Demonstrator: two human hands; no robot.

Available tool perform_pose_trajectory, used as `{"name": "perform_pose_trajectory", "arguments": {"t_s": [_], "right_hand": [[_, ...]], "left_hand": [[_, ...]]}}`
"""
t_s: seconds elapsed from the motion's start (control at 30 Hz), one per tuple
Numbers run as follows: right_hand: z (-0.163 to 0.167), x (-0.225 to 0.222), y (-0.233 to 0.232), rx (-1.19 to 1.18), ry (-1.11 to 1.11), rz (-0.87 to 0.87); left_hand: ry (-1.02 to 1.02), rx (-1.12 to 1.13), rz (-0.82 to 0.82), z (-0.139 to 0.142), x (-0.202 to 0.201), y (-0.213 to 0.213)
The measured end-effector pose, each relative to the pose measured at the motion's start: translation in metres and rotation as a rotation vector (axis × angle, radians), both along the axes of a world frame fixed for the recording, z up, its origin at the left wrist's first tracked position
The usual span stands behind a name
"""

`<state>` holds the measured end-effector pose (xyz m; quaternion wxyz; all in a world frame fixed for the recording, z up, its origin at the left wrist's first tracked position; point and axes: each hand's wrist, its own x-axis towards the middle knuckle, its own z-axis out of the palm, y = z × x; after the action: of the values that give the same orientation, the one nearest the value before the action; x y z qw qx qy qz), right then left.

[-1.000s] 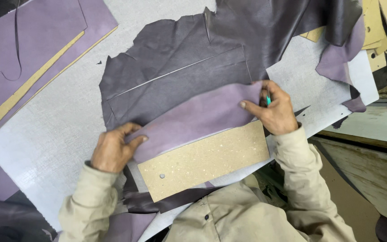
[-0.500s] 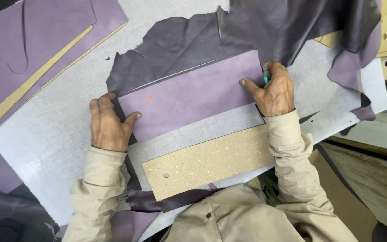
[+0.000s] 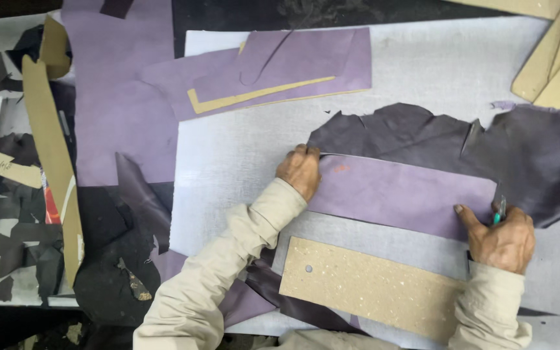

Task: The person uses a utility knife to cut dark and light purple leather sheets on a table, following cardboard templates. They position templates, trace edges, and cut out shapes, then set aside the cut pieces.

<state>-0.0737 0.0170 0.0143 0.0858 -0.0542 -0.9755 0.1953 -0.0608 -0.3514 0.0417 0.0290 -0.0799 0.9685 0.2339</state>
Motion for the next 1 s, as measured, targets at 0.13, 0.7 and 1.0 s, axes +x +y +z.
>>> {"name": "perform_pose_trajectory", "arguments": {"t_s": [0.13,0.7,1.0], "right_hand": [[0.006,-0.005,0.0,0.027,-0.035,0.009],[0.036,0.019,0.012,-0.081,0.087,0.416],[0.119,0.038,-0.095,-0.53,-0.111,0.685]], "left_hand": [[0.064,-0.017,0.005,0.005,-0.001,0.0],[-0.041,0.512,-0.151,0.063,0.066,-0.032],[-0.08,0.858,0.285,0.092,0.23,-0.137]]}}
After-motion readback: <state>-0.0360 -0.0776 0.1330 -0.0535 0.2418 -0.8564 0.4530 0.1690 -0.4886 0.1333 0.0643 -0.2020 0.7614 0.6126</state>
